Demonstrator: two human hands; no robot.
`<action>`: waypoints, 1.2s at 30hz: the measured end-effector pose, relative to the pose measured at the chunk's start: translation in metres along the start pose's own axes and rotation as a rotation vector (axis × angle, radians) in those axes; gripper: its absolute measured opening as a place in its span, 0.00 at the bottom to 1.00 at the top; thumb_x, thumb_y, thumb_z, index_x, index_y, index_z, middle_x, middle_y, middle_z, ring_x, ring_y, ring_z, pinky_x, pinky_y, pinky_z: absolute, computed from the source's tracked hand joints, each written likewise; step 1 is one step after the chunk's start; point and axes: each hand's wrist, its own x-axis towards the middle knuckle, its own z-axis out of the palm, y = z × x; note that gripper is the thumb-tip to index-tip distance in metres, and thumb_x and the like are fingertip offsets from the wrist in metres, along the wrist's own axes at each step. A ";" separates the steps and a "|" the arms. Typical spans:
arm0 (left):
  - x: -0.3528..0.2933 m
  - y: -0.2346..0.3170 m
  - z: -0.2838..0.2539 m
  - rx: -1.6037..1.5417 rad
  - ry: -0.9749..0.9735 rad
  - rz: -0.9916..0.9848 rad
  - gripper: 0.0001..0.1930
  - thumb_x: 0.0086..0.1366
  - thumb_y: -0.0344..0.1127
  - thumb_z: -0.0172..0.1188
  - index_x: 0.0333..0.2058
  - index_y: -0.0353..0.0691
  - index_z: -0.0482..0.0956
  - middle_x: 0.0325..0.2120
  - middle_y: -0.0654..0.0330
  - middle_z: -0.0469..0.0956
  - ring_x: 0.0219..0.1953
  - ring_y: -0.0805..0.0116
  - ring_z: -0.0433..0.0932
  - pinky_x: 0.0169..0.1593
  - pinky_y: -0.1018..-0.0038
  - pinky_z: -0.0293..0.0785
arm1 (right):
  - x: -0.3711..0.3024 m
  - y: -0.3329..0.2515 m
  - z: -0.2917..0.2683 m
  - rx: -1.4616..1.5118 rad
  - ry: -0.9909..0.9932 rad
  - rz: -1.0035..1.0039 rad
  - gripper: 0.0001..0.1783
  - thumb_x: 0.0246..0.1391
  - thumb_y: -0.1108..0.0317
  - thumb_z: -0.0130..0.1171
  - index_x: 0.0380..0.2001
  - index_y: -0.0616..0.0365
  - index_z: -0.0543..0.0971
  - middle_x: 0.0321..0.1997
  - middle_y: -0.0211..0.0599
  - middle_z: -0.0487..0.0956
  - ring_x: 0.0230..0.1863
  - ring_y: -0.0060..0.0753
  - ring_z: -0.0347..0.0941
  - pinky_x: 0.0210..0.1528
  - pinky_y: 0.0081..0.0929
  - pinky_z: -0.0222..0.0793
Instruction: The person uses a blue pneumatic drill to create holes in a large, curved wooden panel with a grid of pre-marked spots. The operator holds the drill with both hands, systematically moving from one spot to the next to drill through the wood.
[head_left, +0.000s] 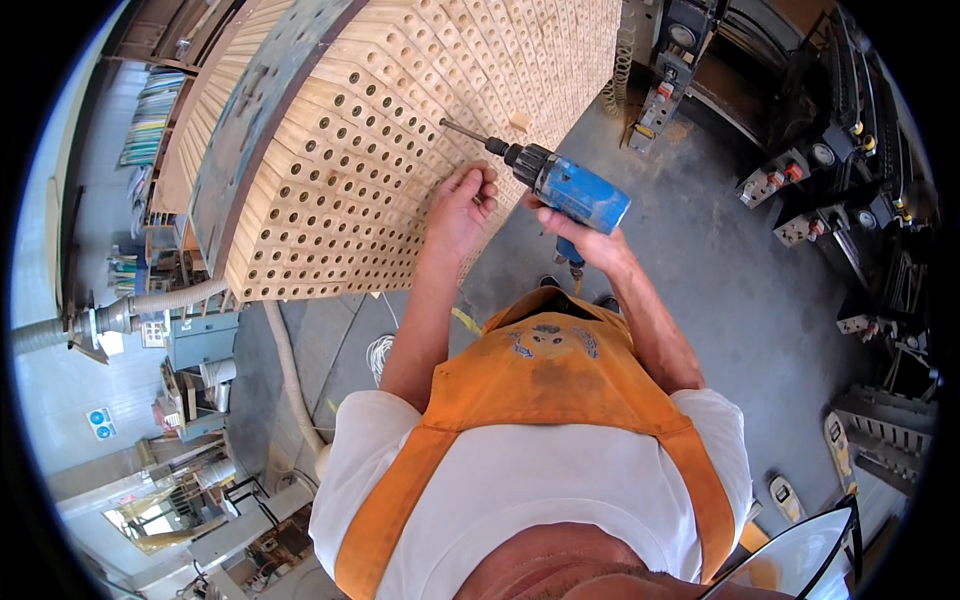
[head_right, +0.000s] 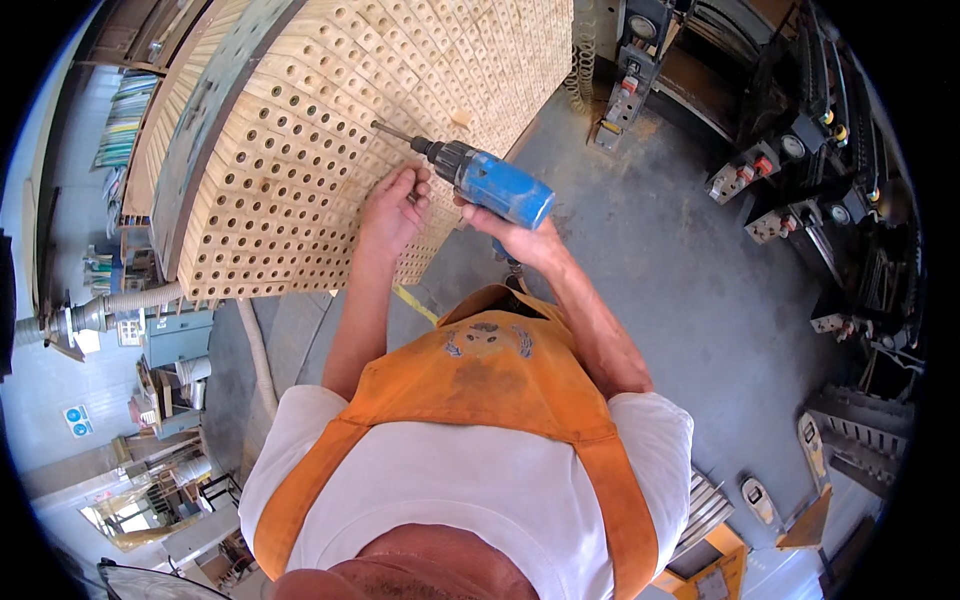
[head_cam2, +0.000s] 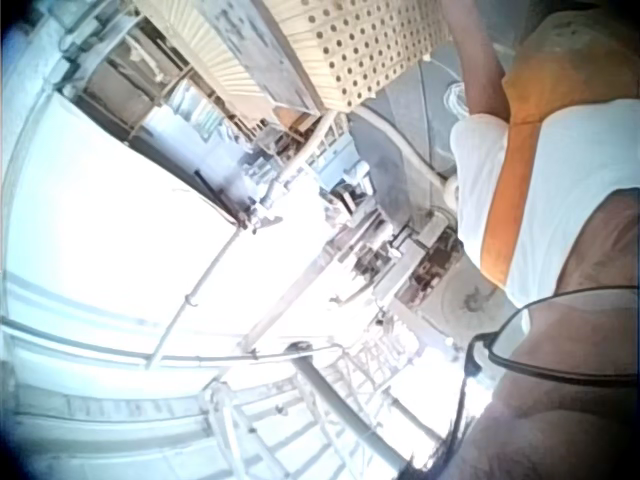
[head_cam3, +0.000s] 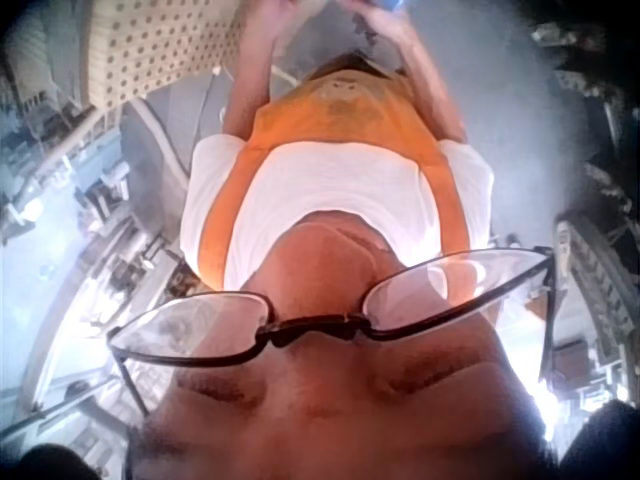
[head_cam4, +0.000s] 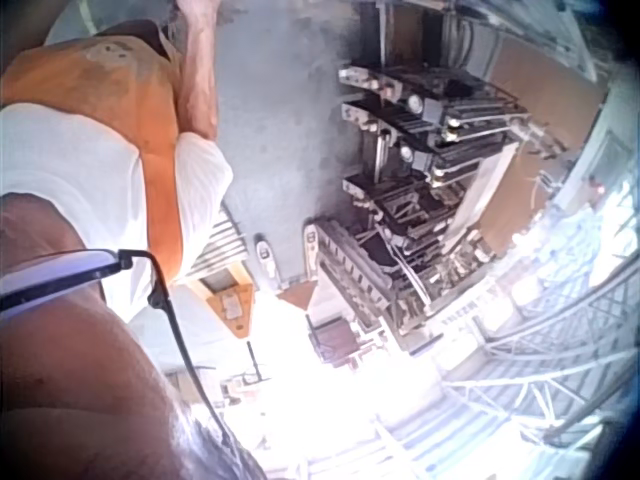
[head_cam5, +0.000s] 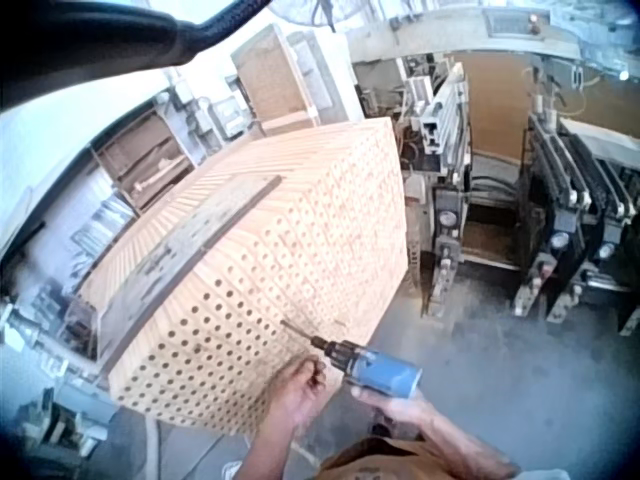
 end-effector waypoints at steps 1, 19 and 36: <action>0.003 0.007 0.000 -0.013 0.009 0.028 0.09 0.69 0.32 0.51 0.45 0.36 0.74 0.31 0.63 0.75 0.29 0.76 0.72 0.32 0.81 0.72 | -0.002 -0.001 -0.001 -0.180 0.016 -0.089 0.18 0.51 0.67 0.66 0.46 0.57 0.79 0.42 0.33 0.82 0.42 0.26 0.77 0.46 0.26 0.73; 0.010 0.028 0.021 0.228 -0.198 -0.032 0.12 0.71 0.40 0.50 0.42 0.36 0.74 0.26 0.67 0.70 0.22 0.82 0.64 0.23 0.84 0.62 | -0.038 0.011 -0.068 0.026 -0.045 0.085 0.17 0.50 0.67 0.65 0.44 0.58 0.78 0.40 0.35 0.81 0.40 0.23 0.75 0.37 0.21 0.71; 0.038 0.023 0.040 -0.148 -0.032 0.074 0.12 0.70 0.37 0.49 0.48 0.38 0.71 0.32 0.64 0.72 0.30 0.77 0.68 0.28 0.83 0.65 | 0.009 0.003 -0.017 0.096 0.044 0.002 0.14 0.51 0.71 0.64 0.43 0.57 0.79 0.38 0.35 0.82 0.37 0.23 0.75 0.35 0.22 0.70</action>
